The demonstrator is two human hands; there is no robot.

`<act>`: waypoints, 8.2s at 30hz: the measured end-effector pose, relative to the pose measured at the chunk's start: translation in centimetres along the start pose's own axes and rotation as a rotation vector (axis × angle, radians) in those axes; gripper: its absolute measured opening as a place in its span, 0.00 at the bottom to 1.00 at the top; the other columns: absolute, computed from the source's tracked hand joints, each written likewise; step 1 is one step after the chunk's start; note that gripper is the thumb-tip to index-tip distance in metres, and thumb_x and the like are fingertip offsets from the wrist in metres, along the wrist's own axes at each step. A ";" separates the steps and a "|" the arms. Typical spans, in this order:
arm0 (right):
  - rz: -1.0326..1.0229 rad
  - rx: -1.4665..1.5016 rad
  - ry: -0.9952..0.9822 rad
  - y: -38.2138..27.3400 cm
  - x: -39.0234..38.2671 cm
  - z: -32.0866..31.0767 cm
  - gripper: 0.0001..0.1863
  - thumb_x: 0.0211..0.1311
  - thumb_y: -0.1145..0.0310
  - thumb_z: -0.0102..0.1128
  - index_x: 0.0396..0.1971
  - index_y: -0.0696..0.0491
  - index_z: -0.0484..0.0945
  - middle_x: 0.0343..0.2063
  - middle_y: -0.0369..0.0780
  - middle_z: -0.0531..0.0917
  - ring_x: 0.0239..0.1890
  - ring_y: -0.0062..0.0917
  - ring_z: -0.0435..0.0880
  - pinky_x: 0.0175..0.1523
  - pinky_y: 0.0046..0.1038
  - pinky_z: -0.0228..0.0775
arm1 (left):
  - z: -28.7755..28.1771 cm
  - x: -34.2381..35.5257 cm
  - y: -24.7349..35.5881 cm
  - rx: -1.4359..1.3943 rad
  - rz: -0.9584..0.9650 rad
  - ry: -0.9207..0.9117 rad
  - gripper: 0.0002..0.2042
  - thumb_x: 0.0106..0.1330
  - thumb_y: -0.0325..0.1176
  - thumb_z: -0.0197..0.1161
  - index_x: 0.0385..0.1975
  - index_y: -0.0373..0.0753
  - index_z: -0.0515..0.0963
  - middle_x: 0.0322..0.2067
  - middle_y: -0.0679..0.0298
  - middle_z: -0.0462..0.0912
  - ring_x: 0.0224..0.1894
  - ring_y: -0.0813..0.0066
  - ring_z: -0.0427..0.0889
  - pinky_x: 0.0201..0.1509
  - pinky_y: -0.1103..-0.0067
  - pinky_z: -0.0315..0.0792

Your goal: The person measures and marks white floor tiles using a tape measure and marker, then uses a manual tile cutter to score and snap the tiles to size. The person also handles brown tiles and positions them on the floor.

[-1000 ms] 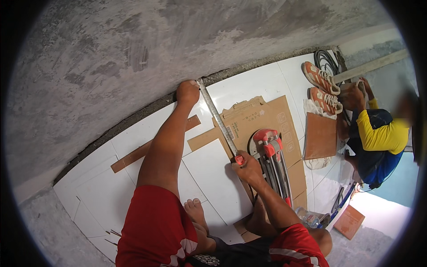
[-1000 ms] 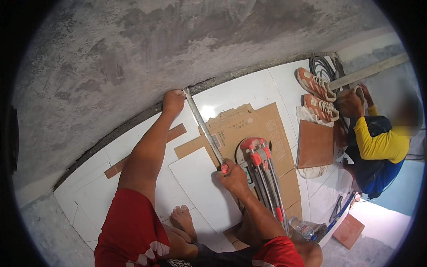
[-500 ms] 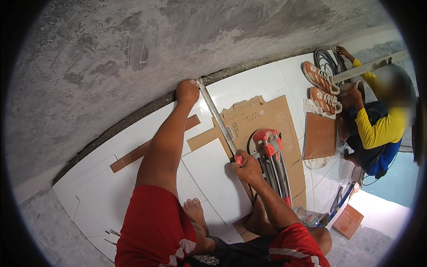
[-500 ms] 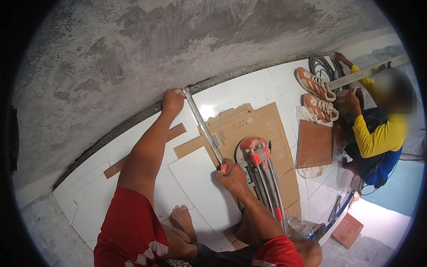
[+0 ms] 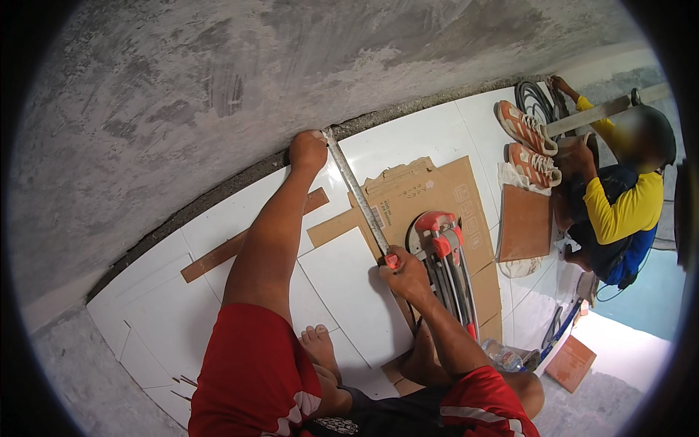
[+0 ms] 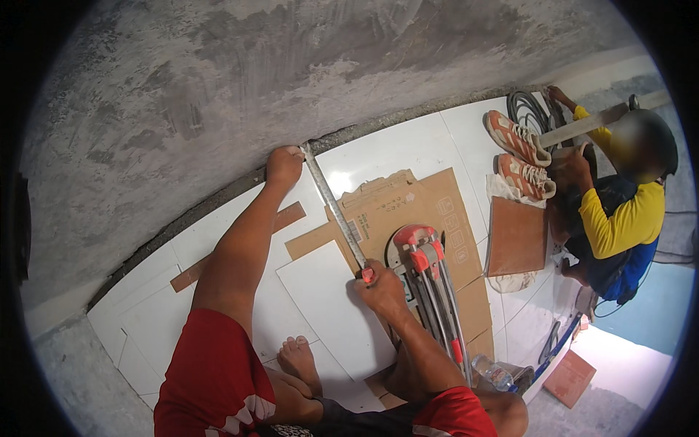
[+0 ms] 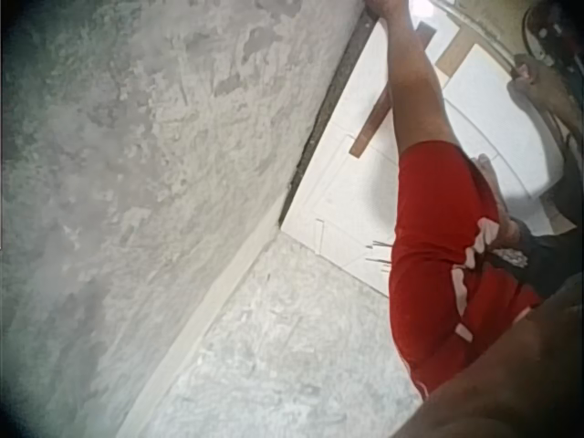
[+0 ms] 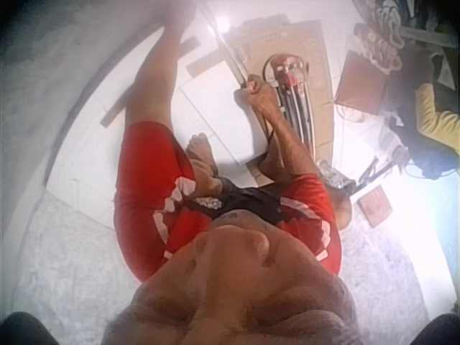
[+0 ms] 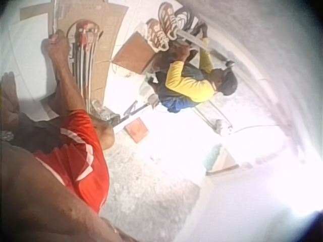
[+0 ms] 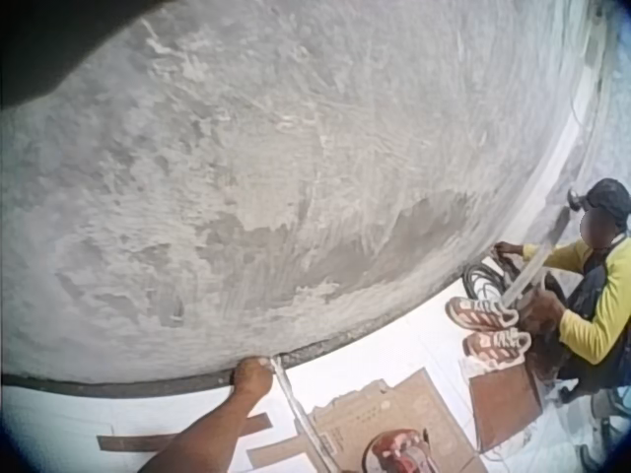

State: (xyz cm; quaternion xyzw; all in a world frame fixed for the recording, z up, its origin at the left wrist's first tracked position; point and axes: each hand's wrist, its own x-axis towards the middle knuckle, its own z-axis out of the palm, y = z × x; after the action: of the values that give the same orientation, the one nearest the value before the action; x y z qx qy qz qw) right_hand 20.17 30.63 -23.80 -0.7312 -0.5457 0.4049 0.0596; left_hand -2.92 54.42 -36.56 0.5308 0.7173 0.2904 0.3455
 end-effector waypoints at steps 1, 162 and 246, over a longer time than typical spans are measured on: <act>0.006 -0.007 -0.006 0.0 0.0 0.0 0.25 0.50 0.62 0.67 0.48 0.56 0.79 0.34 0.52 0.85 0.41 0.47 0.85 0.49 0.40 0.76 | 0.0 0.0 0.0 0.000 -0.001 -0.004 0.08 0.61 0.33 0.64 0.35 0.37 0.87 0.33 0.47 0.86 0.36 0.54 0.86 0.45 0.68 0.77; -0.174 0.796 -0.549 -1.5 11.9 -0.3 0.13 0.71 0.61 0.61 0.38 0.57 0.74 0.26 0.37 0.81 0.23 0.17 0.78 0.26 0.21 0.74 | -9.7 -22.7 -1.3 0.454 -0.311 -0.683 0.21 0.70 0.47 0.52 0.33 0.33 0.84 0.30 0.57 0.88 0.38 0.61 0.86 0.50 0.68 0.76; -0.472 0.493 -0.577 -2.0 12.6 1.7 0.04 0.68 0.71 0.61 0.35 0.56 0.79 0.26 0.33 0.82 0.28 0.16 0.77 0.35 0.22 0.71 | -9.7 -20.7 -2.1 0.294 -0.496 -0.717 0.23 0.66 0.50 0.60 0.21 0.35 0.86 0.22 0.57 0.85 0.27 0.66 0.81 0.40 0.71 0.74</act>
State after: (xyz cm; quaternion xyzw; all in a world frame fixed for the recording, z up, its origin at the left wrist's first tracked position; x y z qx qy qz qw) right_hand 18.48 41.48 -30.50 -0.4077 -0.5790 0.6858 0.1680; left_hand -7.83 33.45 -28.57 0.4535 0.6912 -0.1079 0.5522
